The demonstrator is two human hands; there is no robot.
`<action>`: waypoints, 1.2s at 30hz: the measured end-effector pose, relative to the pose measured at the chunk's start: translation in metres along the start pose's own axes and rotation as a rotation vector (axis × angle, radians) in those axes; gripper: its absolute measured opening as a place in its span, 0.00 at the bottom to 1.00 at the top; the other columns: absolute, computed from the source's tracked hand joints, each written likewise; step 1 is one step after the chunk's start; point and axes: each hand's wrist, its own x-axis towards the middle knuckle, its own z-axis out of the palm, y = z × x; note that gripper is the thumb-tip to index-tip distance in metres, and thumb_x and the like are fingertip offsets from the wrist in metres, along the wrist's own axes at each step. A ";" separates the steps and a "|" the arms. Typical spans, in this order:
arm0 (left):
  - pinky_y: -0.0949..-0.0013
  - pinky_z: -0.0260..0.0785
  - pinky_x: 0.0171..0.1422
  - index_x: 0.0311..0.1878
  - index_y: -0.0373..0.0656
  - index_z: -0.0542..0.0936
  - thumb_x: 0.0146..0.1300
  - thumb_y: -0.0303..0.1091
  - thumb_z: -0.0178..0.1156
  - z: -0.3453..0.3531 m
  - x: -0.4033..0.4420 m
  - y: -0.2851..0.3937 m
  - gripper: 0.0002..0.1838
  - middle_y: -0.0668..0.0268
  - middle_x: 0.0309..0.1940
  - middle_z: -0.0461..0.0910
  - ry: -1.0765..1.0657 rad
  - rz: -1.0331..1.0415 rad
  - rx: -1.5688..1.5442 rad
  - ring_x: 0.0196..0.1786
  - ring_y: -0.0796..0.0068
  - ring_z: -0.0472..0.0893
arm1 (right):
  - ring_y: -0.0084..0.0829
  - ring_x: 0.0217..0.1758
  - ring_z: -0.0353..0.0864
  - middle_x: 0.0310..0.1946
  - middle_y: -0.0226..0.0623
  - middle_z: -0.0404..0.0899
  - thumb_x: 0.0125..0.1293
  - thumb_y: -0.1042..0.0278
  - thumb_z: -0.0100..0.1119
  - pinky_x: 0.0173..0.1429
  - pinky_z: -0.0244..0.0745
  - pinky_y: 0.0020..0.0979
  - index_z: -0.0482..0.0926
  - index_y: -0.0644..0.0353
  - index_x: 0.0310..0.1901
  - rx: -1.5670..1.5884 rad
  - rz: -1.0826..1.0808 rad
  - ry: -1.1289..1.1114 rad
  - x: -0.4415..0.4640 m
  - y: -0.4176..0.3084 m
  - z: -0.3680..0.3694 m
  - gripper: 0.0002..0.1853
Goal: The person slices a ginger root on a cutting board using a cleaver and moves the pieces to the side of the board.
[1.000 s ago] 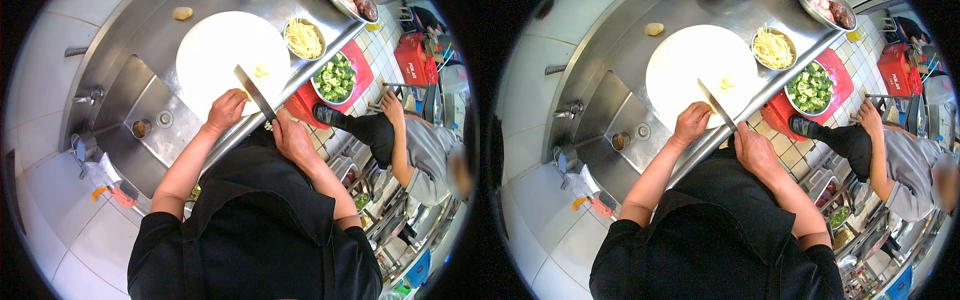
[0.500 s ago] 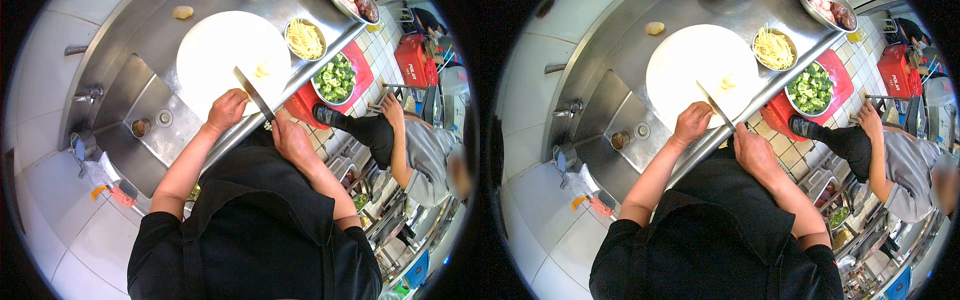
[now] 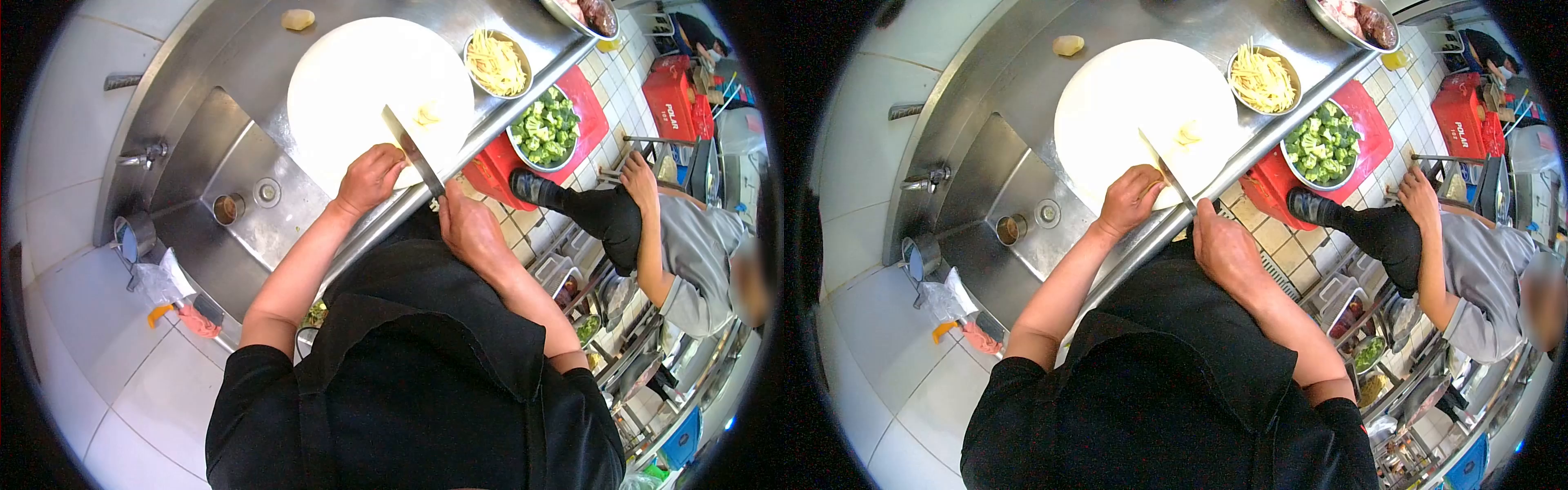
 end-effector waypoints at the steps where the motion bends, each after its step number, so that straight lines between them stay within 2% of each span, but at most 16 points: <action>1: 0.61 0.85 0.53 0.47 0.40 0.88 0.70 0.31 0.71 0.000 0.000 0.000 0.07 0.59 0.47 0.88 0.008 0.017 0.015 0.48 0.58 0.90 | 0.66 0.38 0.86 0.27 0.63 0.83 0.83 0.65 0.49 0.44 0.79 0.63 0.69 0.66 0.48 0.000 0.000 0.000 0.001 -0.001 0.000 0.11; 13: 0.62 0.85 0.52 0.46 0.40 0.87 0.70 0.30 0.71 0.003 0.000 -0.001 0.06 0.61 0.45 0.88 0.045 0.037 0.025 0.47 0.60 0.89 | 0.66 0.34 0.85 0.25 0.63 0.81 0.82 0.68 0.51 0.40 0.78 0.63 0.68 0.67 0.49 0.026 -0.048 0.061 0.011 -0.004 0.005 0.09; 15: 0.62 0.85 0.52 0.46 0.40 0.88 0.70 0.30 0.71 0.004 0.000 -0.002 0.06 0.61 0.45 0.88 0.048 0.035 0.028 0.47 0.61 0.89 | 0.70 0.36 0.83 0.28 0.67 0.81 0.82 0.67 0.53 0.42 0.73 0.66 0.68 0.65 0.51 0.062 -0.011 0.014 0.015 -0.005 0.004 0.10; 19: 0.63 0.84 0.52 0.45 0.41 0.88 0.69 0.30 0.71 0.005 0.000 -0.002 0.05 0.62 0.45 0.89 0.060 0.036 0.041 0.47 0.61 0.89 | 0.71 0.36 0.83 0.27 0.66 0.81 0.82 0.67 0.53 0.42 0.73 0.66 0.68 0.65 0.51 0.081 -0.063 0.064 0.022 -0.001 0.012 0.10; 28: 0.61 0.83 0.52 0.45 0.41 0.87 0.68 0.30 0.73 0.005 0.000 -0.003 0.06 0.60 0.45 0.89 0.042 0.020 0.030 0.48 0.60 0.89 | 0.68 0.33 0.84 0.25 0.64 0.81 0.81 0.68 0.52 0.40 0.76 0.65 0.68 0.67 0.49 -0.003 -0.048 0.027 0.034 0.001 0.022 0.10; 30: 0.61 0.83 0.52 0.45 0.41 0.87 0.68 0.30 0.73 0.006 -0.004 -0.004 0.06 0.61 0.46 0.89 0.045 0.021 0.022 0.48 0.59 0.89 | 0.61 0.30 0.88 0.22 0.60 0.82 0.78 0.74 0.50 0.36 0.82 0.58 0.70 0.70 0.47 -0.051 -0.153 0.101 0.036 -0.002 0.021 0.06; 36: 0.61 0.83 0.51 0.45 0.41 0.87 0.68 0.30 0.74 0.007 -0.002 -0.004 0.07 0.60 0.45 0.89 0.058 0.030 0.038 0.48 0.59 0.89 | 0.60 0.30 0.88 0.23 0.59 0.82 0.77 0.74 0.51 0.36 0.83 0.57 0.69 0.69 0.47 -0.053 -0.129 0.091 0.043 -0.002 0.026 0.06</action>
